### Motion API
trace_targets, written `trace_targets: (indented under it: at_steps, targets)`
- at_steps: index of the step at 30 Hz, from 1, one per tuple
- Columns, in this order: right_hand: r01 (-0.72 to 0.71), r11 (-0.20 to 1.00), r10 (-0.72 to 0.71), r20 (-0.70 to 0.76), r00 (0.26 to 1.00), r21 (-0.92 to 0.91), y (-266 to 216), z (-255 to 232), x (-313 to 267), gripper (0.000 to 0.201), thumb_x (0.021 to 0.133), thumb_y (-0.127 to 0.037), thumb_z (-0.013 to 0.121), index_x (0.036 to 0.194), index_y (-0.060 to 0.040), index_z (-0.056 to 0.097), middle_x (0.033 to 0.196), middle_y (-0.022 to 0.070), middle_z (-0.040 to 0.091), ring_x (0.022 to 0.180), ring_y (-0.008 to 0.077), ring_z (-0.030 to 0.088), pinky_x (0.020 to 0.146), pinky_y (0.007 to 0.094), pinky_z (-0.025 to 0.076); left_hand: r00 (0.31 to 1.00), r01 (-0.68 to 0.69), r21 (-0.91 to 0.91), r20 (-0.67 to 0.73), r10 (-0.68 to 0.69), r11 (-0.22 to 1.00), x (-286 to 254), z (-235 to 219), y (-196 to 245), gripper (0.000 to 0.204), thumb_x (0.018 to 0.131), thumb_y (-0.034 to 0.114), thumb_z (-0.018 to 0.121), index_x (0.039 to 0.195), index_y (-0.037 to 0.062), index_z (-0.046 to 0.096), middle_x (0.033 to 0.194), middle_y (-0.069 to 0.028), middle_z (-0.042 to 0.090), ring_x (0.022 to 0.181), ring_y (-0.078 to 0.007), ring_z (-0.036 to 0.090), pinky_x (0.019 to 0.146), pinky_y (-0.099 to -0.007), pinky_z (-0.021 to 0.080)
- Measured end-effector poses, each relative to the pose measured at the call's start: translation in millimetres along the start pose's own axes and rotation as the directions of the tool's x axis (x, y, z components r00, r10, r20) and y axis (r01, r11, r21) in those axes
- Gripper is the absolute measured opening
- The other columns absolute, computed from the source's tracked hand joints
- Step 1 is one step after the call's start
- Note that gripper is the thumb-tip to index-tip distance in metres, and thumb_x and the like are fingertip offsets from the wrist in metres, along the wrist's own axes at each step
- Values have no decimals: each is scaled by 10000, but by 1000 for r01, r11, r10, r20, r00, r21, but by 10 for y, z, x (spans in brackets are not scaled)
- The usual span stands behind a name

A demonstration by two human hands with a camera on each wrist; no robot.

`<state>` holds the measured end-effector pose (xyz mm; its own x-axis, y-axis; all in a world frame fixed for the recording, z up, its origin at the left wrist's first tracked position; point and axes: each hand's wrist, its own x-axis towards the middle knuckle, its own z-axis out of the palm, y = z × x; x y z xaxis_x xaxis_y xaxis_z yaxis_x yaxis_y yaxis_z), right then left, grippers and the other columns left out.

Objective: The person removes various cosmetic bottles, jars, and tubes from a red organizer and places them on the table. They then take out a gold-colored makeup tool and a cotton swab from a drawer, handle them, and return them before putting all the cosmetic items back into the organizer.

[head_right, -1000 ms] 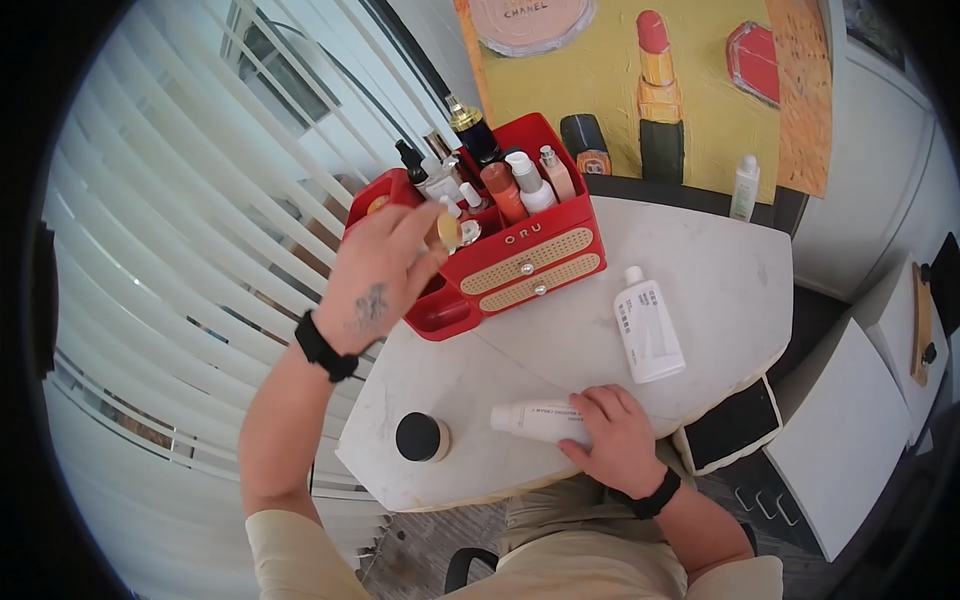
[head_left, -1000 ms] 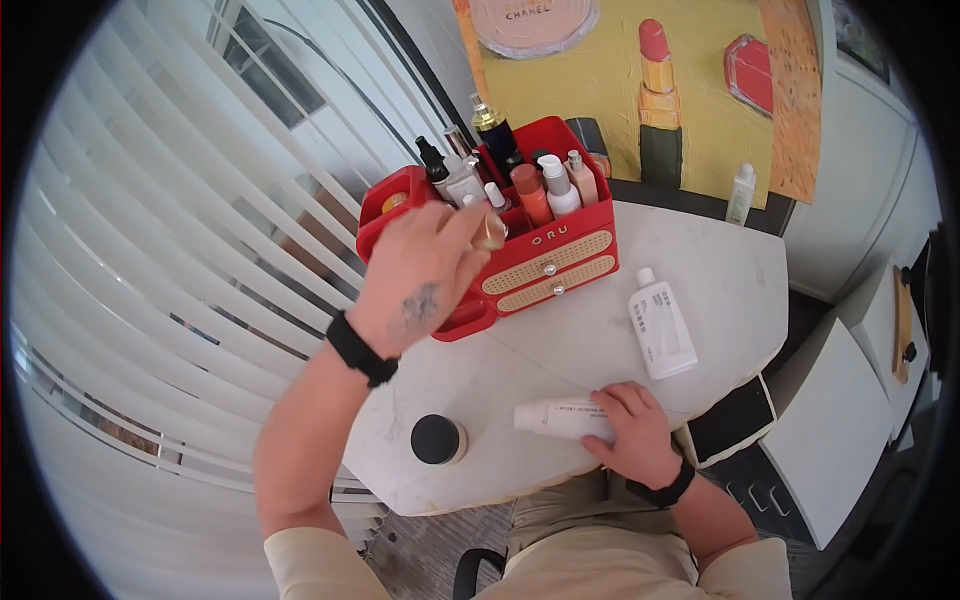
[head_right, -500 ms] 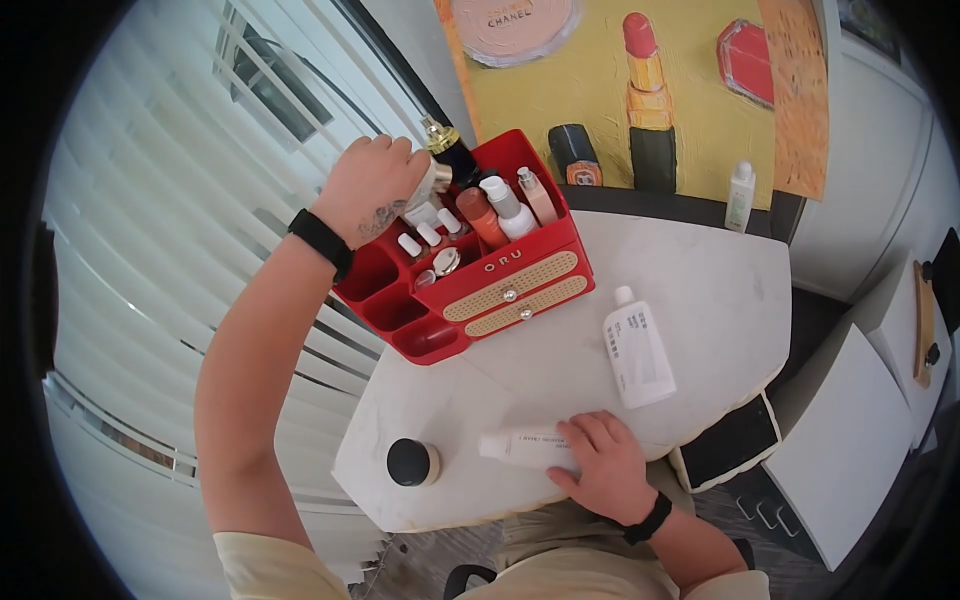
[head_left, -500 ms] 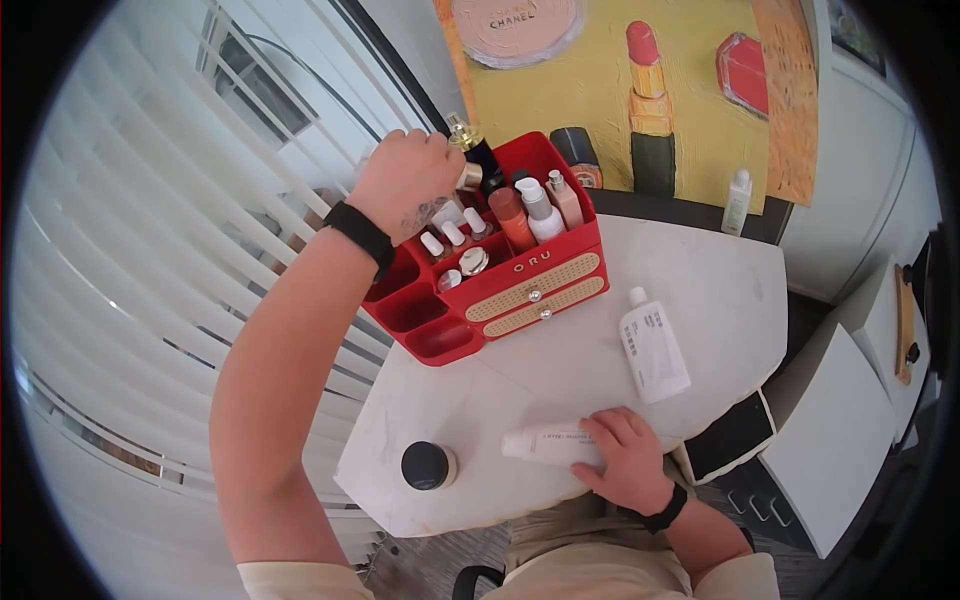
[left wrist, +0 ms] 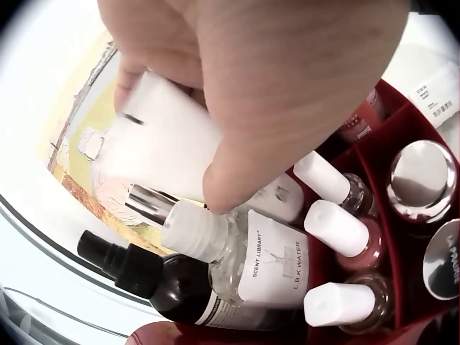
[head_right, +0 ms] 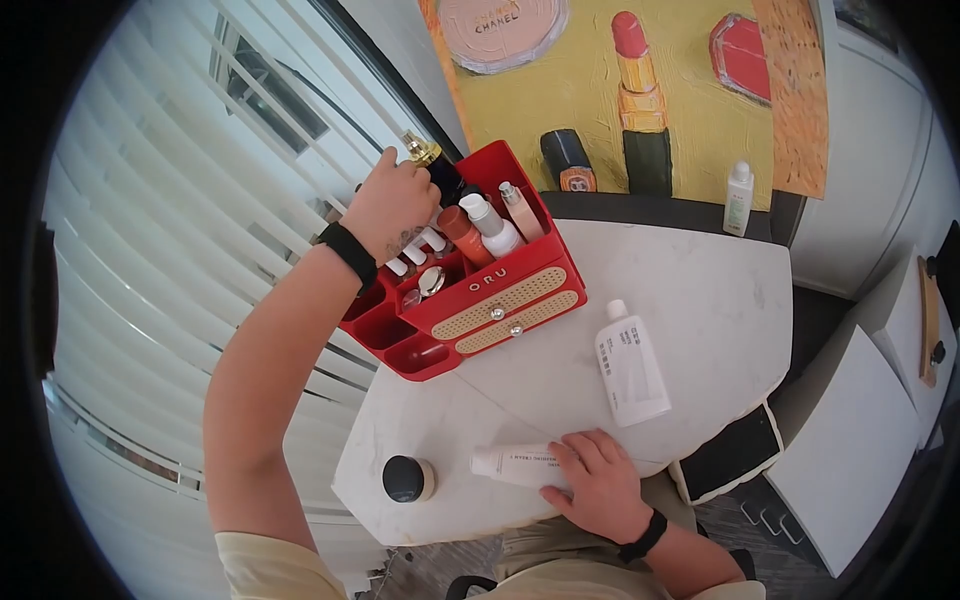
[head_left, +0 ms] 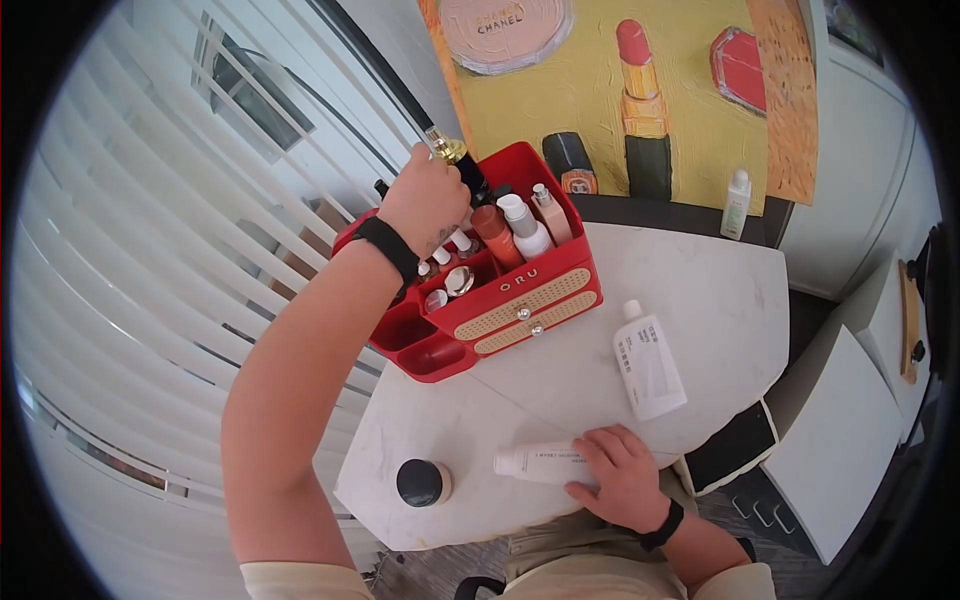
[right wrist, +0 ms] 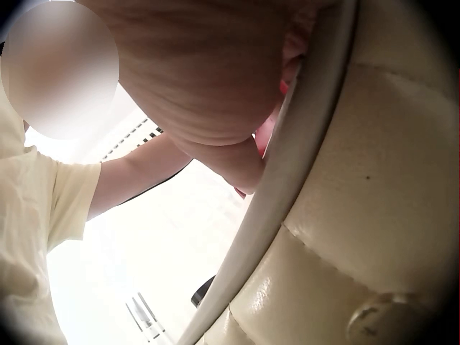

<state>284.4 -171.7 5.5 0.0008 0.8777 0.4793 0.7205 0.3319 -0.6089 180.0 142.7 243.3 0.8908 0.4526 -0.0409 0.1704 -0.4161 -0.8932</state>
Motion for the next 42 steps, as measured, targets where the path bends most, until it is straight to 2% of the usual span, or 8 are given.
trace_targets:
  at_steps: [7,9,15,19,22,28,35,42]
  targets:
    - [7,1000,-7,-8,1000,-2,-15,7,-14,570,657,-261,789,1147,-41,598,1154,132,572,1095,356,530,958,470,453,998,16,3,-69,-16,1000,-68,-12,-64,113,819,161,605,837,135,713,837,-19,639,909,-193,597,882,-369,409]
    - [11,1000,-11,-4,1000,-10,-27,1,-9,571,655,-258,789,1147,-41,596,1154,135,573,1093,357,530,958,470,452,948,21,-108,-313,-54,994,-148,-34,-109,189,750,113,654,936,87,636,891,-61,575,920,-226,577,907,-382,419]
    - [27,1000,-27,33,999,-12,-23,-3,5,594,659,-236,780,1179,-31,577,1163,153,565,1100,365,519,967,471,443,828,34,-557,-449,-335,829,-822,-293,-22,389,708,5,665,1092,46,617,1051,-125,601,1026,-319,570,934,-414,437]
    - [35,999,-35,90,995,-4,-64,-35,8,611,667,-206,765,1205,-6,556,1170,177,555,1115,376,508,983,467,434,778,175,-887,-143,-612,428,-1549,-224,277,347,813,12,657,1156,52,624,1137,-134,646,1027,-319,619,913,-367,481]
    - [15,999,-10,132,991,-34,-113,-95,36,617,663,-185,765,1209,6,550,1177,192,557,1125,379,511,991,459,435,657,242,-965,238,-715,-99,-2104,173,552,314,862,11,629,1175,46,626,1050,-85,670,955,-181,623,865,-311,484]
    - [36,987,-5,191,982,-158,-203,-162,41,633,649,-154,771,1218,8,546,1190,201,562,1132,370,519,991,441,443,472,32,-510,766,-437,-859,-2994,980,1106,318,958,154,566,1242,13,562,1046,-51,665,880,-128,629,771,-279,498]
    - [-74,980,110,198,974,-183,-335,-177,46,640,644,-169,785,1225,-37,552,1079,166,534,1054,366,530,914,453,463,433,-352,-47,877,-207,-935,-3192,1566,1948,329,962,172,556,1255,23,532,989,-53,662,855,-148,636,754,-299,515]
    - [-247,959,271,205,940,-139,-300,-325,109,643,686,-175,806,1274,-110,555,1007,130,569,862,308,623,754,368,530,414,-451,-86,861,-294,-889,-3145,1533,2133,282,951,124,558,1208,11,544,957,-74,651,832,-159,634,758,-307,535]
